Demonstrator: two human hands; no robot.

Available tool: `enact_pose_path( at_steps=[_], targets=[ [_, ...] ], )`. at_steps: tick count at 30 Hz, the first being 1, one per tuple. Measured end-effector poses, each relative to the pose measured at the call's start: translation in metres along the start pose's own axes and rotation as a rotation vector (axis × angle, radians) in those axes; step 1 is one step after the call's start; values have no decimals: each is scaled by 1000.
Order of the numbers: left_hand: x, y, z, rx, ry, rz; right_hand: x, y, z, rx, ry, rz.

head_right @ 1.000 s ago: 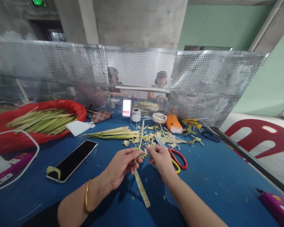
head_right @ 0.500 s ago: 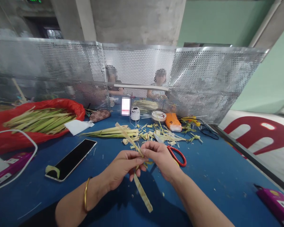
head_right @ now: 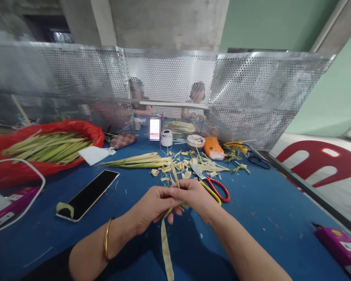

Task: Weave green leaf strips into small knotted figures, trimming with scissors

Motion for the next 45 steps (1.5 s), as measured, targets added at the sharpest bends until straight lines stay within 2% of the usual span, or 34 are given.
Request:
enact_pose_path(
  at_steps=[3,5,8,12,14,16,20,23,27,31,36,40,42,45],
  targets=[
    [-1,3,-5,-42,45,32,0,-3,5,175,25,-11],
    [-1,5,-4,-98,30,73,1,-3,11,248,35,1],
    [-2,6,0,-144,-18,108,1,6,24,204,-116,124],
    [-4,7,-4,-147,22,152,-7,21,26,-66,-343,321],
    [-4,9,-6,-142,33,161,-18,29,18,-263,-424,444],
    [-2,11,-3,-162,-4,144,-34,40,2,-535,-480,642],
    [4,9,13,-282,-151,100,-60,45,-35,-980,-486,999],
    [5,2,28,-305,-254,65,-64,38,-54,-1210,-470,1142],
    [2,-7,40,-273,-359,51,-60,31,-66,-1327,-435,1155],
    [1,-8,41,-285,-374,50,-59,31,-66,-1259,-437,1146],
    [-1,-10,46,-227,-398,56,-52,26,-66,-1359,-402,1110],
    [-2,-16,53,-168,-419,18,-51,28,-64,-1344,-342,1070],
    [-1,-16,53,-216,-399,24,-53,29,-65,-1319,-324,1086],
    [1,-11,49,-379,-370,73,-49,30,-61,-1287,-416,1090]
  ],
)
Point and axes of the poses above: each hand's wrist, its own x-axis towards the middle knuckle, its own z-axis out of the back of the hand, y = z × x, the point moved 7 cm from there along x, towards the middle knuckle, and after that the axes turned 12 degrees about -z, right-handed, at the moved point
